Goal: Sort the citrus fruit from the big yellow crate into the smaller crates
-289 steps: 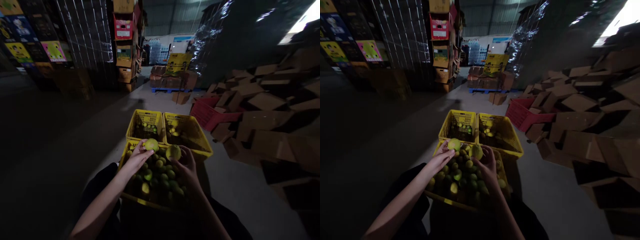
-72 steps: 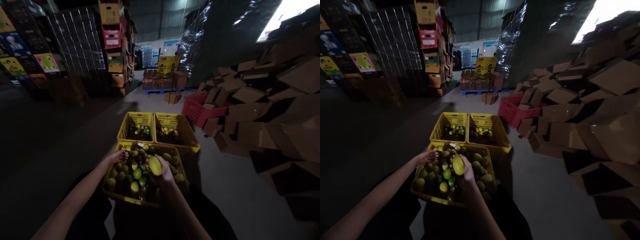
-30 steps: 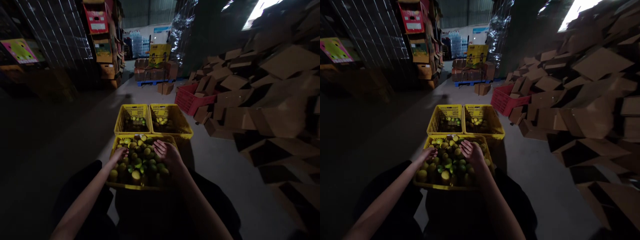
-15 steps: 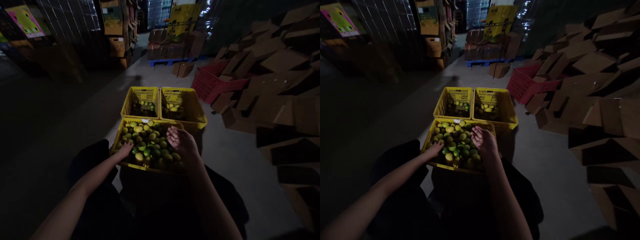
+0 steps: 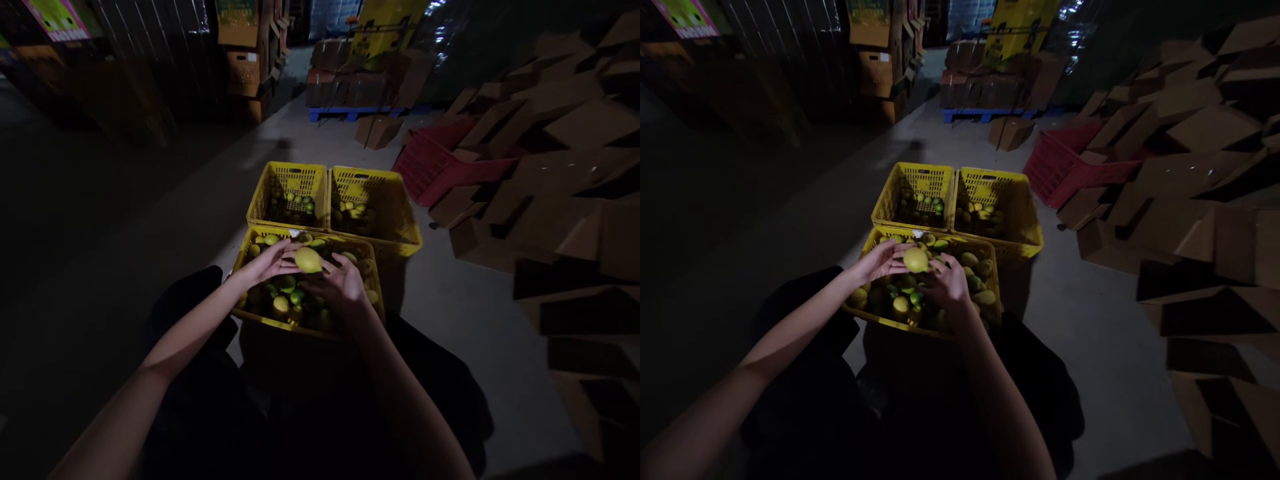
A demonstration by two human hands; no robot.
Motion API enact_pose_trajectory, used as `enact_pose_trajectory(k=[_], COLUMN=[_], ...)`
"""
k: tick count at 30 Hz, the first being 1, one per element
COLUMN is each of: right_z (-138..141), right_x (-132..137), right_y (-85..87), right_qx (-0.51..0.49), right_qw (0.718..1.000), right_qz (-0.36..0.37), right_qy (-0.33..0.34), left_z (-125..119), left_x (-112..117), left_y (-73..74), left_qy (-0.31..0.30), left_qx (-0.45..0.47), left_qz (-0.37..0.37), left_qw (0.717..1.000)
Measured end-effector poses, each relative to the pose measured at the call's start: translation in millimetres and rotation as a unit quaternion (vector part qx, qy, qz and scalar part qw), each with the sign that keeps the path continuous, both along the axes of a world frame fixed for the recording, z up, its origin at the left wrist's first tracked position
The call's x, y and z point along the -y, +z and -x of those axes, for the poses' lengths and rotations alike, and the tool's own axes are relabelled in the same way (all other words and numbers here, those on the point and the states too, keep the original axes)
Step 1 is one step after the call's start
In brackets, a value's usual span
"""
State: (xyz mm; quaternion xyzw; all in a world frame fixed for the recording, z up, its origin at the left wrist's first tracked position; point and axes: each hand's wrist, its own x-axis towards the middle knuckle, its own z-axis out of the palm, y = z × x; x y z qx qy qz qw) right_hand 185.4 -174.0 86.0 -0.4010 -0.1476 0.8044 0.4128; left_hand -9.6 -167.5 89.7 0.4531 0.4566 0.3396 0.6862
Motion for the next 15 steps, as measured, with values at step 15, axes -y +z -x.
enact_pose_trajectory(k=[15], right_z=[-42.2], right_x=[-3.0], right_y=[26.7], right_qx=[-0.038], right_qw=[0.985], right_qz=[0.068], right_qy=[-0.156], left_z=[-2.3], left_x=[-11.4], left_y=[-58.1], left_qy=[-0.168], left_qx=[-0.472], left_qz=[-0.120], left_qw=[0.857])
